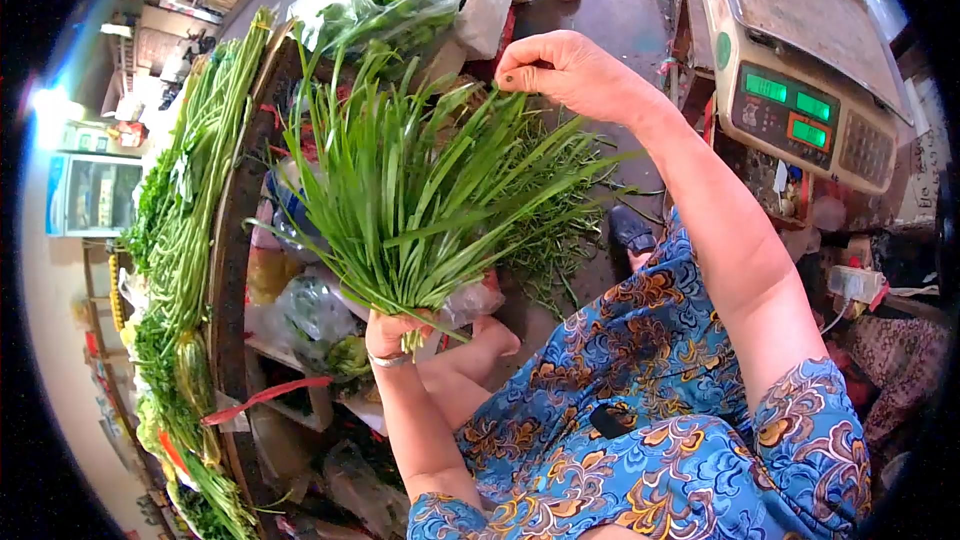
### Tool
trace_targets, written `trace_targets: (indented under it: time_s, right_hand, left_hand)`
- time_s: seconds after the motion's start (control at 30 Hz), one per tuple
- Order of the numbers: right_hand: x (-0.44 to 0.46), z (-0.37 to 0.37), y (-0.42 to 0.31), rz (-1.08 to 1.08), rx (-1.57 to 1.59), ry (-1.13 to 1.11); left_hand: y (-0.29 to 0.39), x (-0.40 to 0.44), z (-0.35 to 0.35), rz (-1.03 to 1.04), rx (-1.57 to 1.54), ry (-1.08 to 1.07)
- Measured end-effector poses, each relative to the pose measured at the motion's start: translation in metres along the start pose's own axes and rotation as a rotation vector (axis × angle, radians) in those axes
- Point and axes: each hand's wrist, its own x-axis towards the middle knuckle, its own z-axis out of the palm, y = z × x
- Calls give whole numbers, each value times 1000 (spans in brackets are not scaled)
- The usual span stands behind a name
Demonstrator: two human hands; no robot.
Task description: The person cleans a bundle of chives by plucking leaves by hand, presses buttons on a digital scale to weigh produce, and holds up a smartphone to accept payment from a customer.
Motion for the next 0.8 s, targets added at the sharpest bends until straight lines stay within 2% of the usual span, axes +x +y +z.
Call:
trace_targets:
  time_s: [0.13, 0.2, 0.33, 0.43, 0.5, 0.57, 0.63, 0.7, 0.77, 0.8]
  right_hand:
    - [2, 6, -4, -77, -108, 116]
    - [2, 12, -9, -67, -124, 250]
    - [7, 16, -3, -47, -129, 298]
    - [13, 1, 14, -110, -173, 535]
    - [9, -26, 11, 47, -84, 489]
    - [4, -20, -1, 54, 29, 467]
    - [5, -9, -6, 45, 150, 326]
    - [5, -1, -14, 32, 61, 258]
    - [7, 4, -11, 70, 81, 86]
    - [7, 4, -12, 156, 87, -3]
  left_hand:
    - [0, 0, -2, -27, 42, 13]
    - [4, -1, 6, -101, 27, 15]
    - [0, 0, -9, -160, 70, -56]
    - [6, -6, 2, -145, 23, -15]
    - [4, -8, -14, -232, 150, -40]
    - [8, -5, -1, -207, 112, -81]
    - [12, -3, 14, -191, 76, -117]
    - [18, -1, 30, -184, 56, -157]
    - [24, 0, 48, -174, 43, -206]
    - [26, 0, 57, -165, 35, -231]
